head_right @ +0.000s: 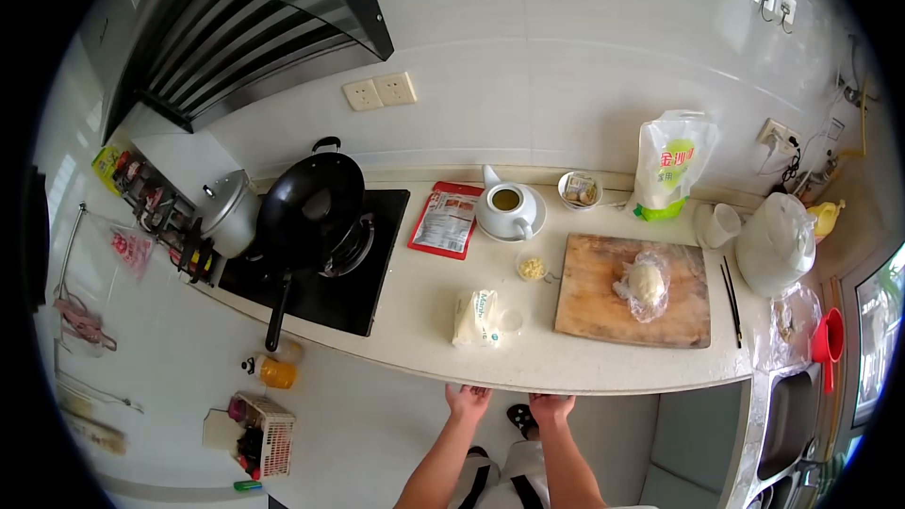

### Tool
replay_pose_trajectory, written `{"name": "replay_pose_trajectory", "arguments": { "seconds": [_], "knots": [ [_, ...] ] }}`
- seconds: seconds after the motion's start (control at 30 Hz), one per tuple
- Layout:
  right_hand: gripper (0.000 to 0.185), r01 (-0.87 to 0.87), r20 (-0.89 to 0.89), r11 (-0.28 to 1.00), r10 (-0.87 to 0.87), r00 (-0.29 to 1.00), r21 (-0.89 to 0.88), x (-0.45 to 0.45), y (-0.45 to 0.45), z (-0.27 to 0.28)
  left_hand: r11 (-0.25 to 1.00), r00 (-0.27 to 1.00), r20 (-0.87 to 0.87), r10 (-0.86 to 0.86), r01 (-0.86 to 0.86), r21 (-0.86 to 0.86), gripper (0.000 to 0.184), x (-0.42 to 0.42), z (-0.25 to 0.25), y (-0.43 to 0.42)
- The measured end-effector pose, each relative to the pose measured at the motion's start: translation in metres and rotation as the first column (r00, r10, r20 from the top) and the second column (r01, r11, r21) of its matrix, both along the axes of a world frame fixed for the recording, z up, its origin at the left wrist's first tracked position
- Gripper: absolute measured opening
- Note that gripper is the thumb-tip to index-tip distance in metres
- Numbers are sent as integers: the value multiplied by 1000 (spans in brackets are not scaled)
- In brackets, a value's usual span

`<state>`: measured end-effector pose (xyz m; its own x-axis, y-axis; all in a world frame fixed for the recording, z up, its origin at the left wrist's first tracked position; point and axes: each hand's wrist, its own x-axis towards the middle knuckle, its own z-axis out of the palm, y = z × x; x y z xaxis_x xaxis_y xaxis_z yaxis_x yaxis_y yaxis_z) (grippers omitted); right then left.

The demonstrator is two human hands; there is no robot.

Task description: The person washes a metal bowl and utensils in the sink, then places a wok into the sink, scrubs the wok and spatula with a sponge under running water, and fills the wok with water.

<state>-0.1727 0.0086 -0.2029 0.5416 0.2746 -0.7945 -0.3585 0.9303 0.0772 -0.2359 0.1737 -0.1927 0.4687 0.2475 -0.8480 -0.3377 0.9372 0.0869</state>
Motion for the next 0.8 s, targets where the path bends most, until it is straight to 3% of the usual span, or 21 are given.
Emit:
{"name": "replay_pose_trajectory", "arguments": {
  "seconds": [0.03, 0.1, 0.2, 0.27, 0.3, 0.47, 0.53, 0.57, 0.63, 0.7, 0.77, 0.8],
  "knots": [
    [60, 36, 0, 999, -36, 999, 36, 0, 1, -6, 1000, 999, -22, -24, 24, 19, 70, 4, -10, 5],
    [58, 20, 134, 995, -7, 991, -95, 1, 10, -8, 995, 994, -75, -75, 79, 55, 71, 4, -32, 10],
    [56, -8, 231, 970, 66, 971, -242, 4, 18, -15, 998, 996, 56, -66, 66, -2, 72, -5, -42, 10],
    [54, -12, 80, 972, 32, 996, -236, -5, 11, -30, 995, 994, 41, -100, 100, -9, 71, -23, -16, 9],
    [53, -21, 64, 975, 36, 997, -221, -19, 3, -42, 990, 985, 91, -143, 143, 12, 73, -37, -27, 15],
    [50, -81, 112, 971, 109, 988, -226, -71, -39, -48, 928, 943, -43, -330, 332, 167, 55, -139, -35, 29],
    [49, -90, 87, 950, 121, 989, -300, -93, -49, -29, 866, 901, -201, -385, 427, 258, 44, -195, -53, 49],
    [49, -98, 68, 945, 125, 990, -312, -100, -56, -19, 799, 881, -280, -380, 466, 380, 36, -218, -35, 60],
    [49, -161, 79, 934, 195, 978, -318, -105, -69, -4, 648, 714, -585, -383, 660, 381, 34, -264, -50, 98],
    [49, -268, 117, 913, 316, 942, -307, -117, -94, 2, 181, 499, -866, 4, 852, 492, 37, -283, -27, 119],
    [50, -336, 56, 859, 386, 921, -387, -122, -109, 5, -245, 192, -910, 368, 964, 104, 44, -289, -6, 147],
    [50, -373, 29, 820, 426, 904, -434, -122, -118, 3, -278, 209, -860, 465, 957, 82, 44, -291, -1, 159]
  ]
}}
